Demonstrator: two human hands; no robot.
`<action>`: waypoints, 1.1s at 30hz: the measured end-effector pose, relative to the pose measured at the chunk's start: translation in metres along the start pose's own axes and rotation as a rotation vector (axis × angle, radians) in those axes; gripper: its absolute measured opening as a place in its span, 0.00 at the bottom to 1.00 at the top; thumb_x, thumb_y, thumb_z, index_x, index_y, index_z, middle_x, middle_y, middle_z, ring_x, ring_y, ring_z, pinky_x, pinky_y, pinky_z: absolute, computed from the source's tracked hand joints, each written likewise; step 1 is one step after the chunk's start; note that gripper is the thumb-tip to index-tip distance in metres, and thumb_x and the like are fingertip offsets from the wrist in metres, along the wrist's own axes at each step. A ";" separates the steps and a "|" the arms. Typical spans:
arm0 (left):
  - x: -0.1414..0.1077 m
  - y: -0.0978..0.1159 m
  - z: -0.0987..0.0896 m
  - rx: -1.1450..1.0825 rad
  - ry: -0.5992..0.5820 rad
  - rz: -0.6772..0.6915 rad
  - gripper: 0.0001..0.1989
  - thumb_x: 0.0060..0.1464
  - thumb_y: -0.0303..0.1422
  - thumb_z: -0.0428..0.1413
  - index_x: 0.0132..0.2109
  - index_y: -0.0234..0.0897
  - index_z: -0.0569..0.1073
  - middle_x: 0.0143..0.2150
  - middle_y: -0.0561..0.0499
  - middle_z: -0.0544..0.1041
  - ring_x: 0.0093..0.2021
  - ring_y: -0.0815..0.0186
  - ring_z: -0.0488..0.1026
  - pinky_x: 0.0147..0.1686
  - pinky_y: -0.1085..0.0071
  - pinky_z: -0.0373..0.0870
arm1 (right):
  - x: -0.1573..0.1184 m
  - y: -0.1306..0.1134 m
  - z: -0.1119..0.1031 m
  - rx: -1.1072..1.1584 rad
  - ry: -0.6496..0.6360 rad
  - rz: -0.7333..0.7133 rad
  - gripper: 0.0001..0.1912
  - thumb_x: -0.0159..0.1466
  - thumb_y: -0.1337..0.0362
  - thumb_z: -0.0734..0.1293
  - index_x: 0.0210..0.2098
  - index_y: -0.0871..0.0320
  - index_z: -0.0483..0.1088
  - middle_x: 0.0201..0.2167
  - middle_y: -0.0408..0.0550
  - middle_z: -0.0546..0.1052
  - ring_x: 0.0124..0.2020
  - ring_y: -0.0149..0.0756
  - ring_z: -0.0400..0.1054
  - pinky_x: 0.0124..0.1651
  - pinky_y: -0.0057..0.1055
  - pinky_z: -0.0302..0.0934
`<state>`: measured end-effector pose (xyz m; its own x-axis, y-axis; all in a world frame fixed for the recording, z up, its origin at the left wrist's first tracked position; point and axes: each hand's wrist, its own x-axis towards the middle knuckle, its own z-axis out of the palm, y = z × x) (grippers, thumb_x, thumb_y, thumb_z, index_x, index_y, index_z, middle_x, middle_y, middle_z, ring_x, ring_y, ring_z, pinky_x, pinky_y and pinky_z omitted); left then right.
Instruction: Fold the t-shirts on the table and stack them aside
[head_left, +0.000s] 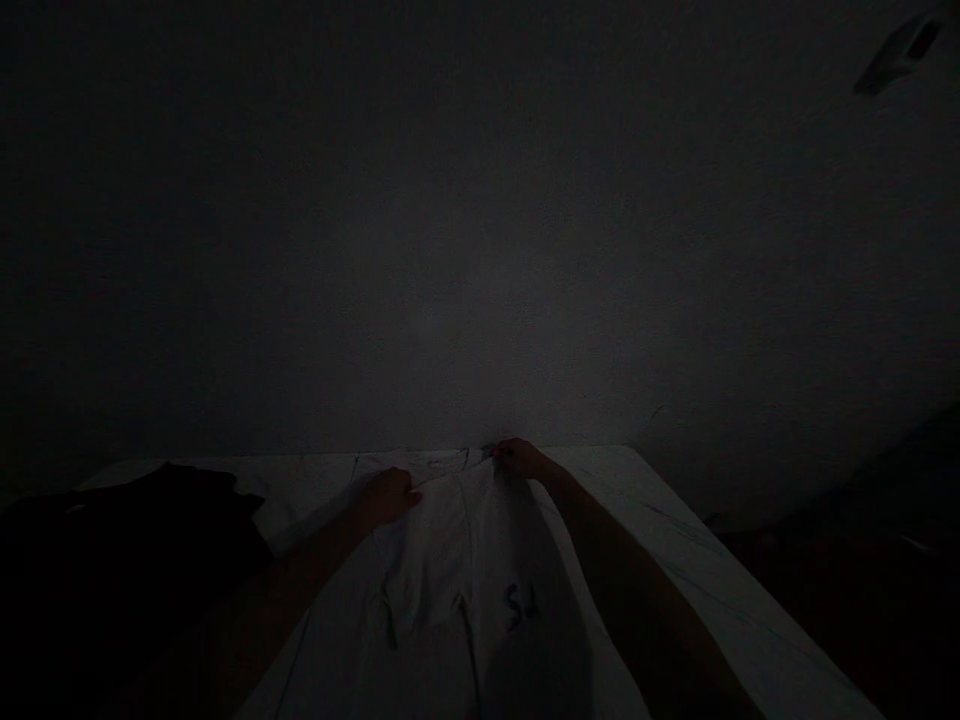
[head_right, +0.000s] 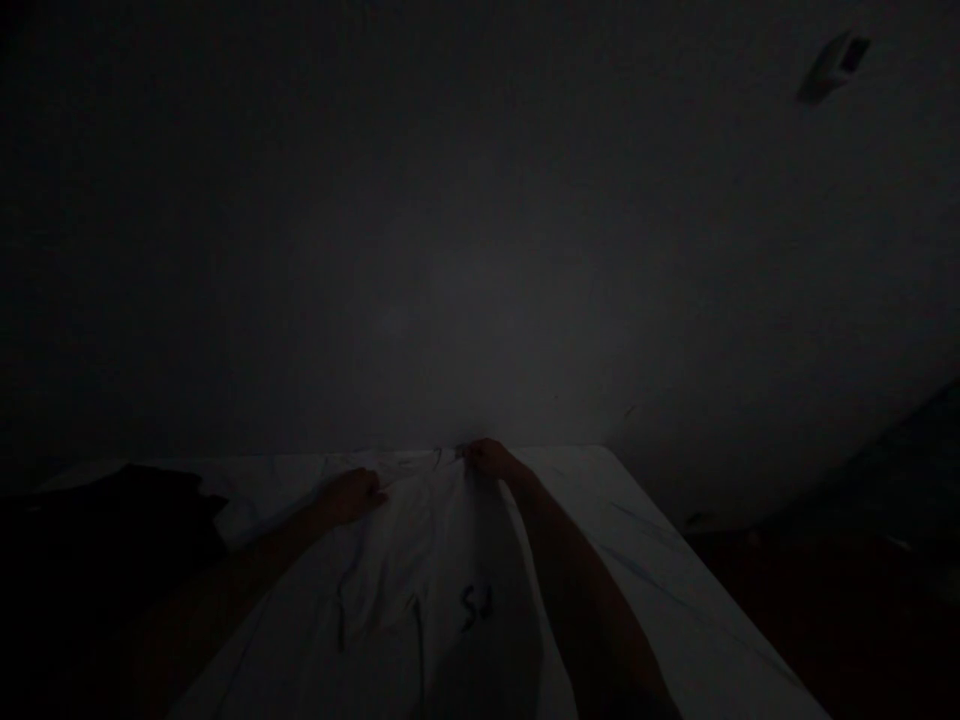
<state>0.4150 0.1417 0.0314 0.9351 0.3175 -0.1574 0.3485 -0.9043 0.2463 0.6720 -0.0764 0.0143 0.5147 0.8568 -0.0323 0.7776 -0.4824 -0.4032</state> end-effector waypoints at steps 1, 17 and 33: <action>-0.001 0.000 0.000 -0.014 -0.003 0.005 0.09 0.60 0.37 0.55 0.41 0.37 0.76 0.47 0.43 0.80 0.47 0.58 0.76 0.42 0.68 0.66 | 0.001 0.003 -0.002 0.018 -0.021 -0.020 0.19 0.68 0.60 0.58 0.43 0.60 0.80 0.37 0.51 0.83 0.39 0.39 0.75 0.44 0.32 0.65; -0.021 -0.005 0.006 -0.244 0.046 0.029 0.07 0.65 0.36 0.47 0.46 0.41 0.66 0.42 0.47 0.79 0.43 0.61 0.77 0.40 0.69 0.65 | 0.016 -0.003 0.002 -0.079 -0.069 -0.078 0.19 0.71 0.57 0.59 0.48 0.56 0.79 0.48 0.53 0.82 0.49 0.44 0.75 0.51 0.33 0.64; -0.048 0.003 0.020 0.064 0.257 0.099 0.27 0.60 0.20 0.44 0.64 0.36 0.66 0.64 0.40 0.71 0.63 0.57 0.68 0.63 0.57 0.59 | -0.013 -0.044 0.000 -0.245 0.083 0.120 0.21 0.72 0.56 0.58 0.59 0.56 0.70 0.52 0.57 0.79 0.50 0.45 0.75 0.48 0.35 0.65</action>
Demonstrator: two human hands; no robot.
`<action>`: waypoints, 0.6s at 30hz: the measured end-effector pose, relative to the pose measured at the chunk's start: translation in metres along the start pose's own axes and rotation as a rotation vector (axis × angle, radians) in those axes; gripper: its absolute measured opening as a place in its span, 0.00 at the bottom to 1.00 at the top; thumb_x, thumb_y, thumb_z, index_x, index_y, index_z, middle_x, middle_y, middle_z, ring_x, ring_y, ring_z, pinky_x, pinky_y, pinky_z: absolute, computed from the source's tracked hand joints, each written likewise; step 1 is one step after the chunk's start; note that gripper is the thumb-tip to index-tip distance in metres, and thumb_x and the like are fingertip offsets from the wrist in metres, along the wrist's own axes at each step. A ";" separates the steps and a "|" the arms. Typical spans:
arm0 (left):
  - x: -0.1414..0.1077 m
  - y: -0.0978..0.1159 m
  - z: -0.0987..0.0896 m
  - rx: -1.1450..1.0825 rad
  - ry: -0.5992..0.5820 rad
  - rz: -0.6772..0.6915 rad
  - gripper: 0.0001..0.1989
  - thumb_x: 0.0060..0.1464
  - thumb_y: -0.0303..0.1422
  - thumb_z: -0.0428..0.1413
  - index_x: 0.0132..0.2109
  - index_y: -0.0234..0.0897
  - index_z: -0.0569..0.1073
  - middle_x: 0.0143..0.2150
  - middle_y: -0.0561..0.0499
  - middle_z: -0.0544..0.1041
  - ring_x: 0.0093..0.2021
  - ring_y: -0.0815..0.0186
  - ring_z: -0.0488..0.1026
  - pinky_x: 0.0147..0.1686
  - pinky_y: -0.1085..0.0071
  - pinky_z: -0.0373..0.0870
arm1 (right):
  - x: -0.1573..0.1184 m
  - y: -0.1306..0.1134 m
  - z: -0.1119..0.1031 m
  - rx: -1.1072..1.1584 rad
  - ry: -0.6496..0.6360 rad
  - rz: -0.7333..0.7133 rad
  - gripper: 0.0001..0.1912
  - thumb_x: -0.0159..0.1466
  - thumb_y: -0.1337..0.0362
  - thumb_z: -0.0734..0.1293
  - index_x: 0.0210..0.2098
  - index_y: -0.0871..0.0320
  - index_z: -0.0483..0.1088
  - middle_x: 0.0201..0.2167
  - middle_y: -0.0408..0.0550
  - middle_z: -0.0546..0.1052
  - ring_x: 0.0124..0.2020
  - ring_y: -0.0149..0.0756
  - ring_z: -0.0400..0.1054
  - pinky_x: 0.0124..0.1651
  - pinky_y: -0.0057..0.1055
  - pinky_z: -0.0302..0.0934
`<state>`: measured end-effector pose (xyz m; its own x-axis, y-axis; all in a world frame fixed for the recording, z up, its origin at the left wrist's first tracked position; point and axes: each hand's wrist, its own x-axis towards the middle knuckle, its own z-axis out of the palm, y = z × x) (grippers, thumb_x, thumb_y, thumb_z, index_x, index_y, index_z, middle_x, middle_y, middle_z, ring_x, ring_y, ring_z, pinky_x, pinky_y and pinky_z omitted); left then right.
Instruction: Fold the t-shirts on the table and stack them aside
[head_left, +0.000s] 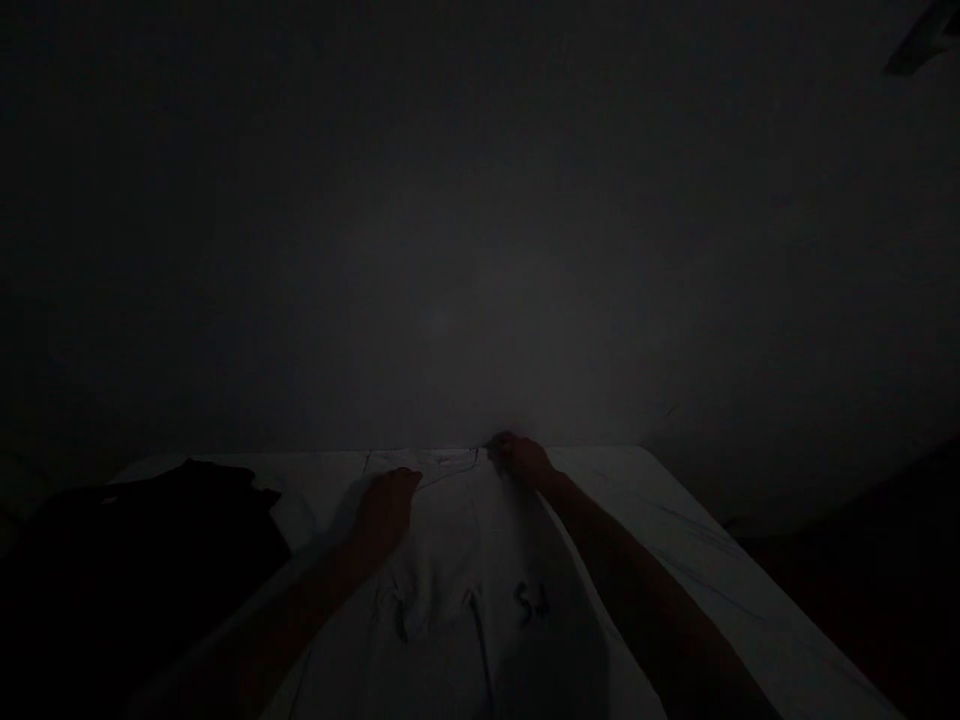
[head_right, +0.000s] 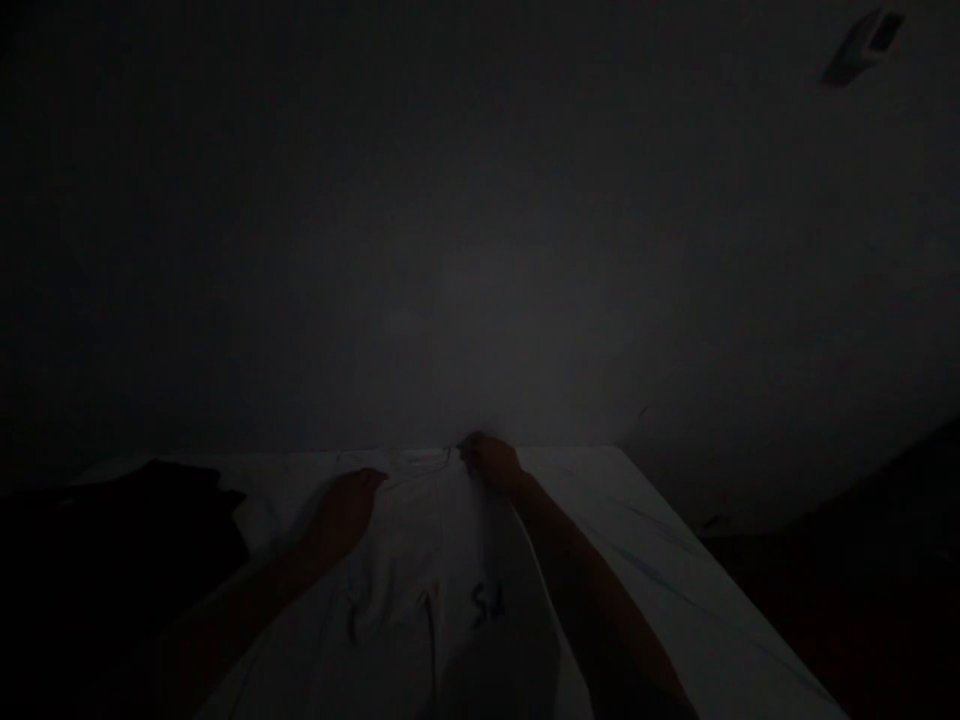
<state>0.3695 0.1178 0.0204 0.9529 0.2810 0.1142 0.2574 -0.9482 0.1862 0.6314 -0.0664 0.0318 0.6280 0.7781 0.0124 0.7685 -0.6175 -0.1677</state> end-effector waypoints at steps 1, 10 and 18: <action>-0.004 0.008 0.006 0.005 0.021 0.075 0.27 0.62 0.21 0.43 0.66 0.37 0.65 0.66 0.41 0.69 0.66 0.57 0.65 0.65 0.57 0.57 | -0.006 -0.006 0.001 -0.001 0.017 -0.011 0.21 0.72 0.58 0.57 0.59 0.57 0.70 0.53 0.58 0.78 0.51 0.45 0.74 0.50 0.35 0.64; -0.038 0.034 0.042 0.082 0.001 0.252 0.30 0.68 0.46 0.45 0.72 0.41 0.58 0.75 0.40 0.54 0.74 0.46 0.50 0.69 0.44 0.49 | -0.066 -0.050 0.047 -0.022 0.072 -0.332 0.33 0.73 0.50 0.55 0.69 0.64 0.57 0.70 0.65 0.59 0.71 0.53 0.51 0.70 0.52 0.48; -0.055 0.023 0.024 0.071 -0.041 0.223 0.28 0.69 0.45 0.43 0.71 0.41 0.58 0.74 0.40 0.57 0.73 0.48 0.51 0.68 0.43 0.49 | -0.071 -0.050 0.049 -0.028 -0.003 -0.293 0.38 0.73 0.45 0.51 0.72 0.65 0.51 0.72 0.66 0.53 0.74 0.56 0.44 0.71 0.56 0.42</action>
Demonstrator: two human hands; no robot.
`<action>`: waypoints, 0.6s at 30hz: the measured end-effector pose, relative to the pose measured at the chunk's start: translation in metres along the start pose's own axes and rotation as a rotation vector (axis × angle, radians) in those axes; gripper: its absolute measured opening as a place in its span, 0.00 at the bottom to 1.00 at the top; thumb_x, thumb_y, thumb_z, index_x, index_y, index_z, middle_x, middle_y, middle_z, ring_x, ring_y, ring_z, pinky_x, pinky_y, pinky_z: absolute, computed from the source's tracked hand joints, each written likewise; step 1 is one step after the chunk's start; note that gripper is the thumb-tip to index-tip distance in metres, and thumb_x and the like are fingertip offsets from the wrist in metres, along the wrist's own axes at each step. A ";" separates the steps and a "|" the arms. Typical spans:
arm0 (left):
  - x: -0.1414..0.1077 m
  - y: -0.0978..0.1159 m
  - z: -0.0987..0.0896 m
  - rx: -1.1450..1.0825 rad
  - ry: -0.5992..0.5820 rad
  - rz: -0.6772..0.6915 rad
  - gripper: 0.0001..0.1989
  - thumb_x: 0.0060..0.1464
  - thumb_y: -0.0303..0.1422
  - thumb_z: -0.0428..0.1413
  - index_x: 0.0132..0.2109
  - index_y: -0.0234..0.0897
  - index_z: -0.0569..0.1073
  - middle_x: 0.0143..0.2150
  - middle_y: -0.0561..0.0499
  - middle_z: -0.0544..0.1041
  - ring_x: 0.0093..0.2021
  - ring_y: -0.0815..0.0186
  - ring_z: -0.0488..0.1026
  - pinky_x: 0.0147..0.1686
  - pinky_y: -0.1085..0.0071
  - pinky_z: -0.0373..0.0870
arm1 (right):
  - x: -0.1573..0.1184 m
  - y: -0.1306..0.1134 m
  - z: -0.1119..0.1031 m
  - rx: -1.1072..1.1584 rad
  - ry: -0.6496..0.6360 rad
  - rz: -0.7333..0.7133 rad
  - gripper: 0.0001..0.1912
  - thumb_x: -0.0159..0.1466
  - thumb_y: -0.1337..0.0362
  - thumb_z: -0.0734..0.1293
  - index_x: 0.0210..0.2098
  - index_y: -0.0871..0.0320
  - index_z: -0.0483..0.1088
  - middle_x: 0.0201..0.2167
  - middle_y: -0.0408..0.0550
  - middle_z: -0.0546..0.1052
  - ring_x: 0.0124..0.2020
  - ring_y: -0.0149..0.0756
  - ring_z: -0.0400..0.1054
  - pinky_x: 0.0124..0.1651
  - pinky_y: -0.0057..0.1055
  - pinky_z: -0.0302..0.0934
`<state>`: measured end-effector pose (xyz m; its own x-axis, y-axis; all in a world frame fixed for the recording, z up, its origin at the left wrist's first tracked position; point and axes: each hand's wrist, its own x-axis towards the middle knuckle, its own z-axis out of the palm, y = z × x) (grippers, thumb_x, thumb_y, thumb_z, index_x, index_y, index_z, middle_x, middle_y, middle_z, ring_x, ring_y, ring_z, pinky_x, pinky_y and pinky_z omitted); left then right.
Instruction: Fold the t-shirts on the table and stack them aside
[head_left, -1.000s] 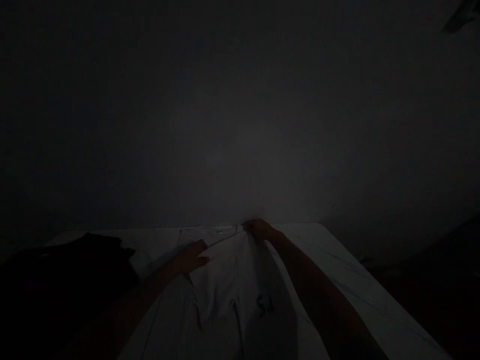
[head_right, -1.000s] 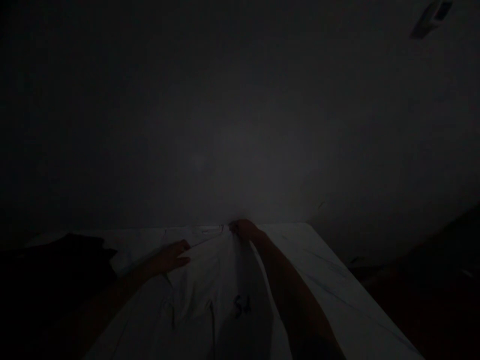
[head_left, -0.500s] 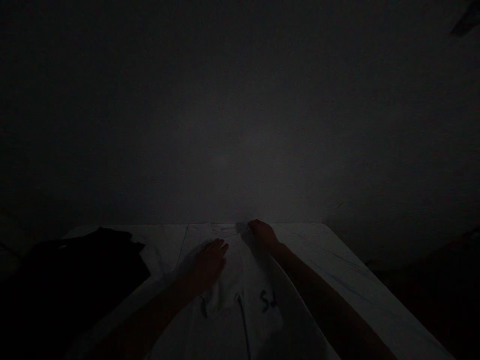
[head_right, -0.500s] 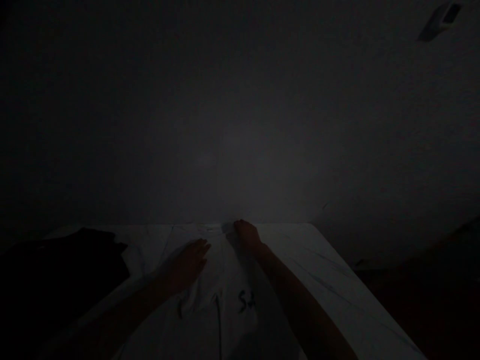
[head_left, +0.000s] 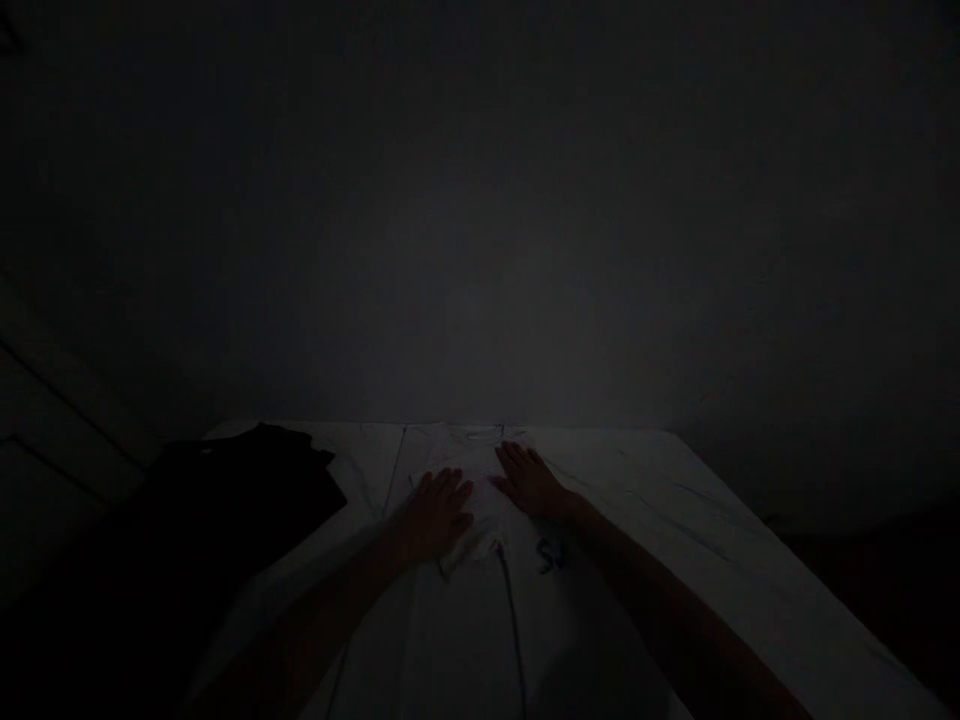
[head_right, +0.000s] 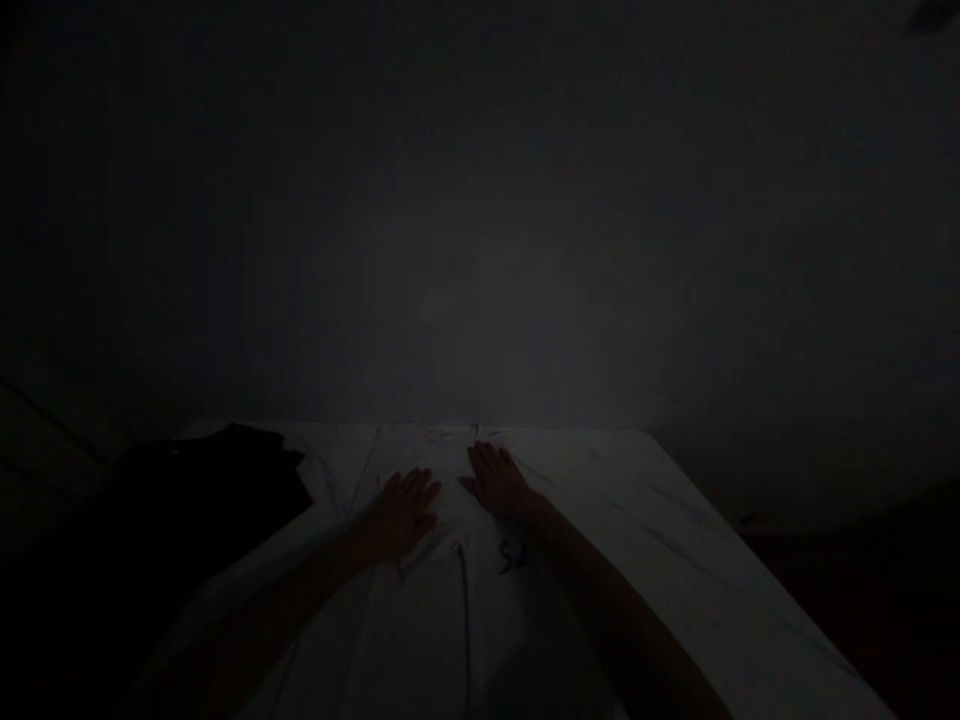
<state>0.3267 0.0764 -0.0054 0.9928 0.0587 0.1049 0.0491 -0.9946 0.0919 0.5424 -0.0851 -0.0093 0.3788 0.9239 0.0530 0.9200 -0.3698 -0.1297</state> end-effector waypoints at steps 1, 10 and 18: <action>-0.003 0.000 -0.003 -0.006 0.001 -0.018 0.27 0.70 0.43 0.43 0.71 0.40 0.59 0.74 0.40 0.57 0.73 0.49 0.52 0.68 0.43 0.49 | -0.001 -0.003 -0.004 0.003 -0.010 0.006 0.38 0.73 0.46 0.52 0.72 0.66 0.51 0.73 0.66 0.52 0.73 0.56 0.44 0.71 0.57 0.43; -0.041 0.036 -0.033 -0.166 0.067 0.025 0.16 0.63 0.44 0.56 0.50 0.39 0.75 0.52 0.43 0.76 0.56 0.54 0.70 0.57 0.58 0.65 | -0.087 -0.066 -0.039 0.109 0.110 0.224 0.19 0.71 0.55 0.60 0.55 0.55 0.73 0.55 0.56 0.75 0.53 0.44 0.71 0.53 0.35 0.65; -0.043 0.068 -0.032 -0.001 -0.051 -0.012 0.09 0.62 0.28 0.53 0.48 0.39 0.73 0.50 0.44 0.75 0.51 0.56 0.71 0.51 0.60 0.67 | -0.116 -0.129 -0.036 0.072 0.051 0.313 0.14 0.69 0.55 0.64 0.48 0.53 0.74 0.46 0.53 0.78 0.42 0.40 0.75 0.40 0.30 0.64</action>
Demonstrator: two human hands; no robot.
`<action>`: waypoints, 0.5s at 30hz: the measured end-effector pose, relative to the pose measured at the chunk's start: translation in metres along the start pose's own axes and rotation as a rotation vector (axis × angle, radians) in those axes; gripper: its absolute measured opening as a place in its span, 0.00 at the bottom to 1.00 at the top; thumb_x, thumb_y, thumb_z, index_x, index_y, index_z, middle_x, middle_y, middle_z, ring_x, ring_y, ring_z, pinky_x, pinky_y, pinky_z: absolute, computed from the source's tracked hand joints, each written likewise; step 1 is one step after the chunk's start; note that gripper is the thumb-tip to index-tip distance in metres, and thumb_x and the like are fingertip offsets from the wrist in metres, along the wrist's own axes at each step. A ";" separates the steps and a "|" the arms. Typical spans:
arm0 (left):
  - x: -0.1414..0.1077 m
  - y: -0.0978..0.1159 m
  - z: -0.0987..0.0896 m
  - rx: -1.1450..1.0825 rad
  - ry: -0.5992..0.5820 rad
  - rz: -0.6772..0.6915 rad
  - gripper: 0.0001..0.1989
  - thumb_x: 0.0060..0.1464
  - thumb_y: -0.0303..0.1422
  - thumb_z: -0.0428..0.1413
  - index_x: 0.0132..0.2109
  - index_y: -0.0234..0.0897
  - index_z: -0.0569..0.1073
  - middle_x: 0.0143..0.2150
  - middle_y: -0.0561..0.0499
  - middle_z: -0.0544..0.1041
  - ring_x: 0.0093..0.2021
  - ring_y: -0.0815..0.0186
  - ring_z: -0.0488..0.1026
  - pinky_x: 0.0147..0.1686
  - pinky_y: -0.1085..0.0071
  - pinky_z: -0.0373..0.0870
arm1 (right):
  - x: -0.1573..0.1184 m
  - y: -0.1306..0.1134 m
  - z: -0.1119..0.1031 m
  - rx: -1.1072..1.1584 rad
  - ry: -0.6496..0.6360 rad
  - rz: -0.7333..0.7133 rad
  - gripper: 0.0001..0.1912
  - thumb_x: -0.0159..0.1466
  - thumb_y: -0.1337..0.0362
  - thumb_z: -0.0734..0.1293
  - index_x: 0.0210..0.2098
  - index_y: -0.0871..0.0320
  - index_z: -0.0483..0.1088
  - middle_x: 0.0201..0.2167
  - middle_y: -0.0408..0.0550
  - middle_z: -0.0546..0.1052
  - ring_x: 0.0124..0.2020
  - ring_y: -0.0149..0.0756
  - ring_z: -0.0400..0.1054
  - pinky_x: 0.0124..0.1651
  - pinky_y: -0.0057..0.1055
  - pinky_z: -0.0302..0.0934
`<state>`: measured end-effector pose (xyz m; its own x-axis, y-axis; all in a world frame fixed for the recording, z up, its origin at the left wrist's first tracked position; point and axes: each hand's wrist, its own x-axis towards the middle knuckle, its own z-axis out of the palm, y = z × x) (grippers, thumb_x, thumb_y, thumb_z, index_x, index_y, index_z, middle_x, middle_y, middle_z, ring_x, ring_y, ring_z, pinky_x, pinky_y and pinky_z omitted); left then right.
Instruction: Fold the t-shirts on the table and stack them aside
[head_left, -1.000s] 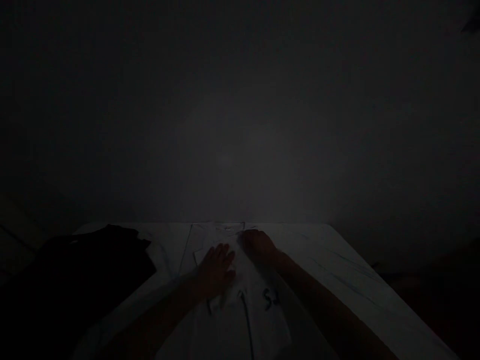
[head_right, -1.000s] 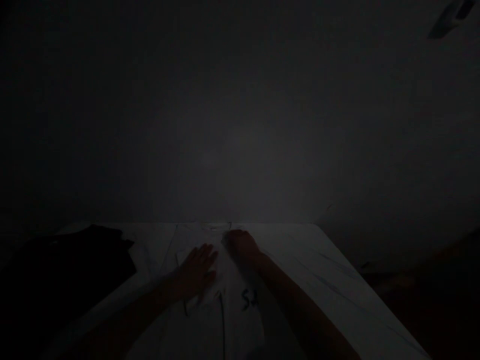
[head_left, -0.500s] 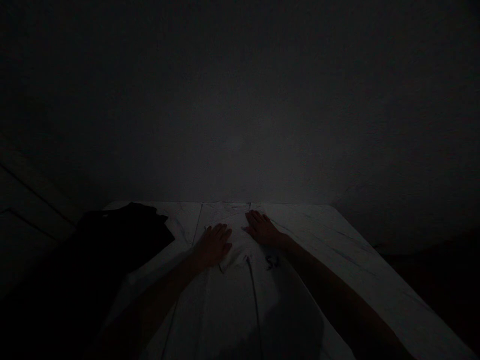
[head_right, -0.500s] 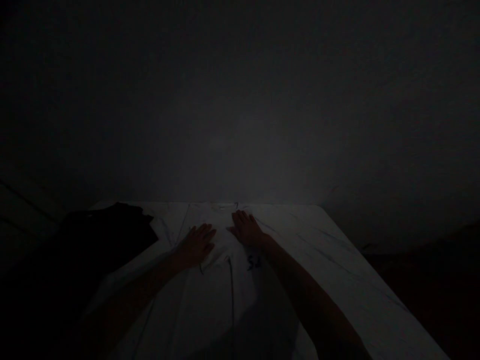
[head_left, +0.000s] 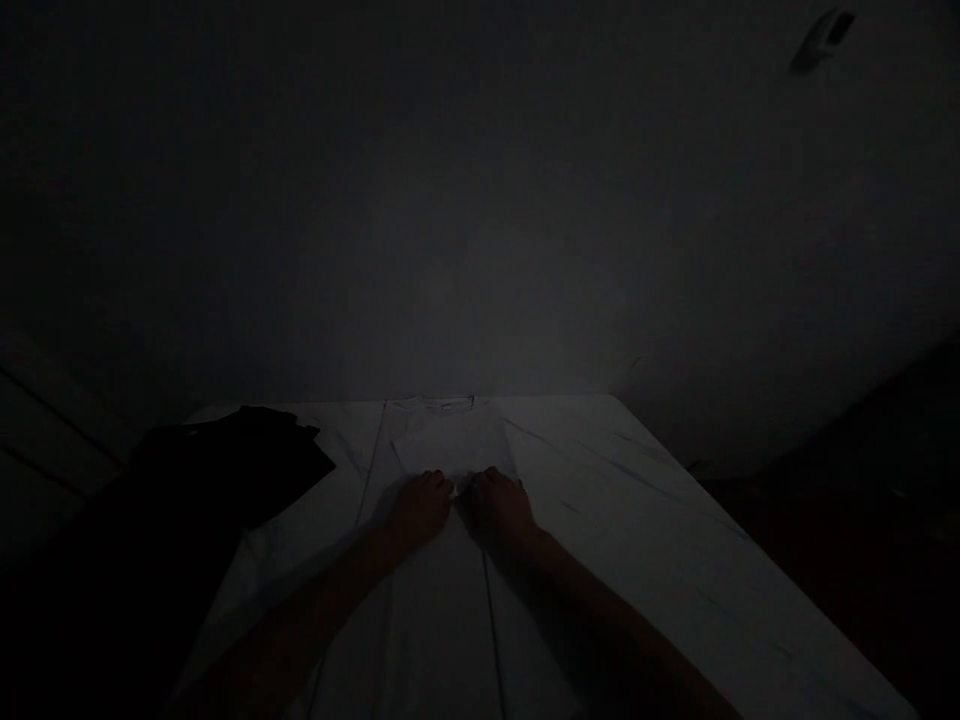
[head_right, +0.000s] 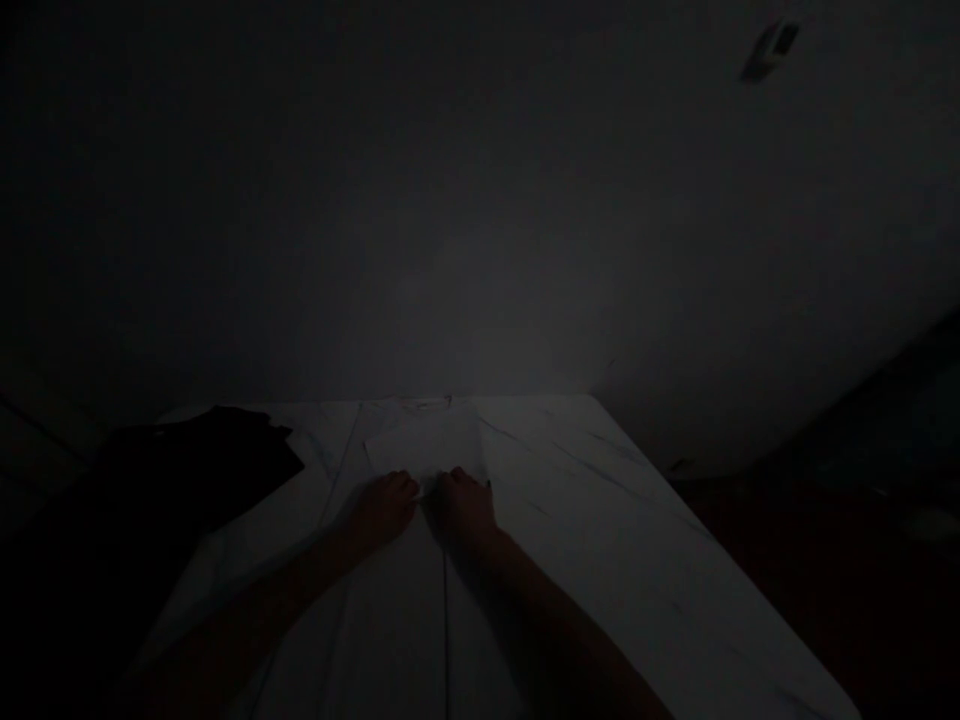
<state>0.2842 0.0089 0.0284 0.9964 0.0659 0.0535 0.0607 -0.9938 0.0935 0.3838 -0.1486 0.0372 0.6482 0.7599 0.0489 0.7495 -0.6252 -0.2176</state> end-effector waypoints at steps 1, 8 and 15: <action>0.000 0.001 0.000 0.022 -0.008 -0.015 0.10 0.62 0.26 0.51 0.49 0.39 0.73 0.50 0.43 0.75 0.51 0.56 0.71 0.51 0.61 0.68 | 0.001 -0.003 0.000 -0.015 -0.005 -0.003 0.13 0.69 0.57 0.64 0.48 0.54 0.74 0.45 0.54 0.78 0.43 0.41 0.75 0.41 0.31 0.64; -0.006 0.002 -0.004 0.098 -0.001 -0.085 0.16 0.62 0.21 0.46 0.50 0.37 0.74 0.50 0.39 0.75 0.52 0.54 0.73 0.48 0.58 0.70 | 0.004 -0.003 -0.001 -0.070 -0.047 -0.082 0.15 0.68 0.69 0.61 0.49 0.53 0.76 0.49 0.56 0.79 0.53 0.46 0.71 0.48 0.36 0.65; -0.016 -0.006 -0.009 0.104 -0.005 -0.010 0.16 0.56 0.19 0.49 0.45 0.36 0.77 0.47 0.39 0.77 0.50 0.53 0.73 0.49 0.56 0.69 | -0.010 0.008 0.010 0.028 -0.063 -0.139 0.25 0.66 0.71 0.62 0.61 0.56 0.69 0.56 0.55 0.77 0.55 0.43 0.73 0.56 0.35 0.65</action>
<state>0.2675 0.0143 0.0363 0.9959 0.0760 0.0483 0.0766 -0.9970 -0.0100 0.3817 -0.1596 0.0257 0.5276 0.8492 0.0193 0.8270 -0.5083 -0.2403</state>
